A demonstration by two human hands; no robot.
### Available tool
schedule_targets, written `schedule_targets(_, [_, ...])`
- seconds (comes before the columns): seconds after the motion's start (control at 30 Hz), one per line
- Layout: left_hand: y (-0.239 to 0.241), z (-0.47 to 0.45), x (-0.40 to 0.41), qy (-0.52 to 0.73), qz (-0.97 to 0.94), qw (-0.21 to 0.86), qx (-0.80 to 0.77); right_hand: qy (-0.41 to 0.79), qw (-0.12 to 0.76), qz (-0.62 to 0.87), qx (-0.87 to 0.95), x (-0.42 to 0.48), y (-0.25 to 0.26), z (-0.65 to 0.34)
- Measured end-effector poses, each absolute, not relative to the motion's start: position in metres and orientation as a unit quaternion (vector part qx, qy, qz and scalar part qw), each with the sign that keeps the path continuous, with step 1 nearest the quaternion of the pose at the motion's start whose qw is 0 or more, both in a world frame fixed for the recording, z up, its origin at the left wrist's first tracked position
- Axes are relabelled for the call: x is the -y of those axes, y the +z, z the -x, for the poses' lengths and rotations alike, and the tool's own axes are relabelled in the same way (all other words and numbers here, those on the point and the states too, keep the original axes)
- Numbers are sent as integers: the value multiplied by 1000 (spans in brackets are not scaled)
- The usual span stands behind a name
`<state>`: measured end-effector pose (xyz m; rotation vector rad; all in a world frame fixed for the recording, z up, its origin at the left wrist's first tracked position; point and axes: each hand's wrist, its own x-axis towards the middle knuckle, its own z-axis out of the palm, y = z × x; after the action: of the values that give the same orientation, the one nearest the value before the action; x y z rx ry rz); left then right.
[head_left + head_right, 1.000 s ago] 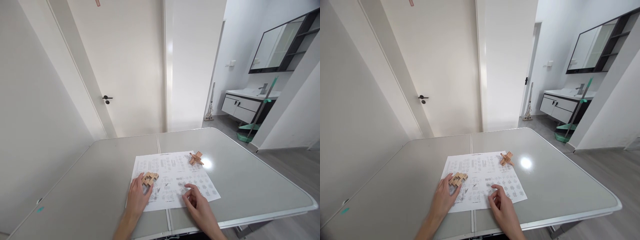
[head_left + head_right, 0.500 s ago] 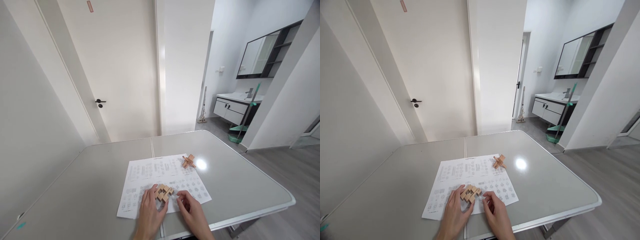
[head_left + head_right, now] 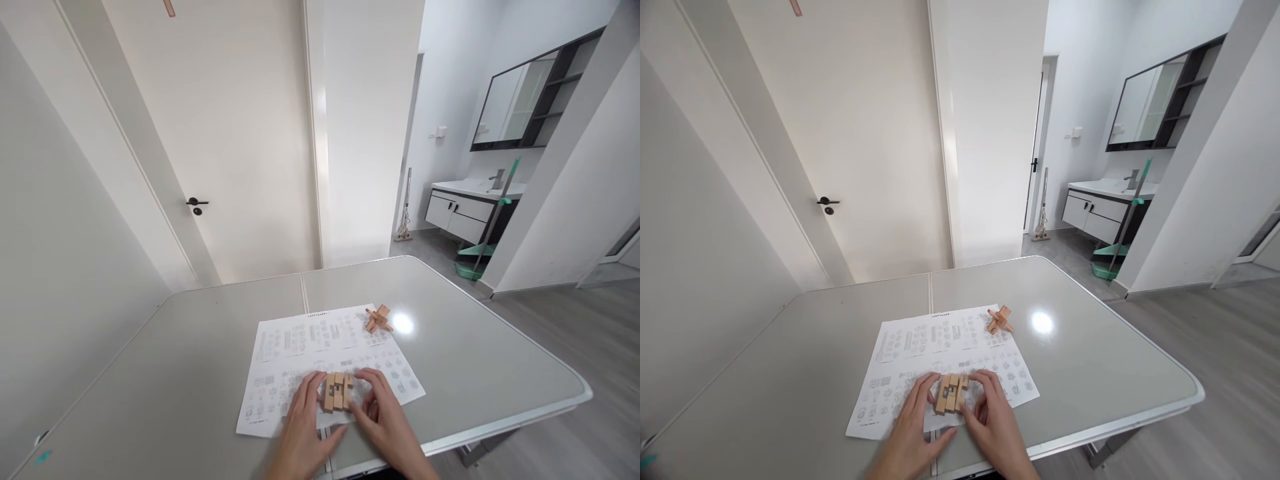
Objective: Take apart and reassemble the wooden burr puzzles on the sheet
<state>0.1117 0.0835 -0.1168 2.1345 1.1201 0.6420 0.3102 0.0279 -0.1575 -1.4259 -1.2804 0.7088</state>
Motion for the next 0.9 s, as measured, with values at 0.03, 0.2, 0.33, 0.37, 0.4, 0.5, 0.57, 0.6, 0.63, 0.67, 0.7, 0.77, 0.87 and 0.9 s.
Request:
schedule_targets(0.03, [-112, -109, -88, 232, -811, 336, -418, 302, 517, 590, 541, -28, -157, -310])
schedule_targets(0.2, [-91, -108, -113, 153, -823, 386, -386, 320, 482, 607, 544, -28, -155, -309])
schedule_targets(0.33, [-84, -113, -121, 130, -821, 403, -382, 296, 477, 635, 530, -28, -155, -308])
schedule_targets(0.37, [-84, -113, -121, 138, -817, 408, -383, 293, 491, 628, 528, -28, -155, -308])
schedule_targets(0.4, [-84, -112, -121, 152, -810, 413, -386, 293, 509, 618, 523, -27, -154, -308])
schedule_targets(0.5, [-86, -106, -113, 226, -766, 448, -402, 315, 574, 581, 483, -24, -149, -310])
schedule_targets(0.57, [-89, -101, -106, 277, -727, 482, -403, 351, 608, 558, 442, -21, -142, -312])
schedule_targets(0.6, [-91, -99, -102, 298, -710, 500, -398, 378, 617, 545, 423, -19, -138, -313])
schedule_targets(0.63, [-92, -98, -99, 315, -695, 516, -390, 407, 623, 530, 407, -18, -134, -314])
schedule_targets(0.67, [-94, -98, -97, 329, -682, 531, -381, 436, 627, 512, 395, -18, -130, -314])
schedule_targets(0.7, [-95, -98, -95, 343, -669, 544, -373, 463, 627, 492, 388, -18, -127, -314])
schedule_targets(0.77, [-97, -101, -93, 363, -646, 566, -361, 499, 615, 467, 393, -22, -121, -311])
schedule_targets(0.87, [-96, -108, -93, 374, -632, 574, -363, 525, 567, 477, 419, -30, -116, -306])
schedule_targets(0.9, [-95, -111, -94, 373, -633, 571, -368, 534, 553, 482, 420, -33, -115, -304])
